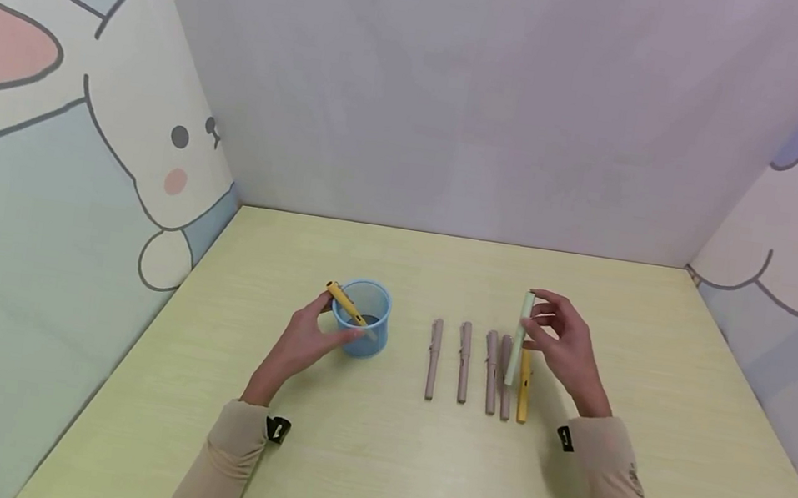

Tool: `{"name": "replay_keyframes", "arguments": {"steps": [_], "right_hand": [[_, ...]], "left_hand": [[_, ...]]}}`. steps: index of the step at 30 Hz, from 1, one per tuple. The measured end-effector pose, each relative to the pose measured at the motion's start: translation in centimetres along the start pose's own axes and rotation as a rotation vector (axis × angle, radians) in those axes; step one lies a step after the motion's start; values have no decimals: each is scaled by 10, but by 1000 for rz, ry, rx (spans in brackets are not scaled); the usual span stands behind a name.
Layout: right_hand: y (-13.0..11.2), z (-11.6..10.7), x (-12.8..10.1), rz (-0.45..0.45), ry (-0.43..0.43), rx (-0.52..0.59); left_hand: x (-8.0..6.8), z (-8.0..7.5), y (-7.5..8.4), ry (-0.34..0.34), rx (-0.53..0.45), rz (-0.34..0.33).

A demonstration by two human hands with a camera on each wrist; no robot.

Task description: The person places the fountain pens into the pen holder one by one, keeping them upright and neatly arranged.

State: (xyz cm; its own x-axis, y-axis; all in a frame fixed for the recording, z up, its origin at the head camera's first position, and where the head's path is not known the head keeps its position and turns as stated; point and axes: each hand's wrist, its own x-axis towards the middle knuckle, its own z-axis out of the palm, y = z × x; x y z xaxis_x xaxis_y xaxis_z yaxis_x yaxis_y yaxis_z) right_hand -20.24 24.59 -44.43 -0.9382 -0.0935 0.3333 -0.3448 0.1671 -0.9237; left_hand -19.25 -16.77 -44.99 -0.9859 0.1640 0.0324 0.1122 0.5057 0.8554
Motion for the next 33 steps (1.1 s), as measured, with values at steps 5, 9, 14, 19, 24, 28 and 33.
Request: {"name": "replay_keyframes", "arguments": {"steps": [5,9,14,19,24,28,33], "right_hand": [[0,8,3,-24,-1,9],[-2,14,6,-34,-6,13],[-5,20,9,-62,6,13],[-7,26,14,-95,16,31],[-7,34,17,-109,25,70],[-9,43,21,-116,34,104],[-10,53,24,-123,29,111]], "left_hand": [[0,0,0,2,-1,-1],[0,1,-1,4,1,-1],[1,1,-1,4,4,2],[1,0,-1,6,4,6],[2,1,0,9,-2,10],[2,1,-1,9,-8,9],[1,0,-1,8,-3,7]]}}
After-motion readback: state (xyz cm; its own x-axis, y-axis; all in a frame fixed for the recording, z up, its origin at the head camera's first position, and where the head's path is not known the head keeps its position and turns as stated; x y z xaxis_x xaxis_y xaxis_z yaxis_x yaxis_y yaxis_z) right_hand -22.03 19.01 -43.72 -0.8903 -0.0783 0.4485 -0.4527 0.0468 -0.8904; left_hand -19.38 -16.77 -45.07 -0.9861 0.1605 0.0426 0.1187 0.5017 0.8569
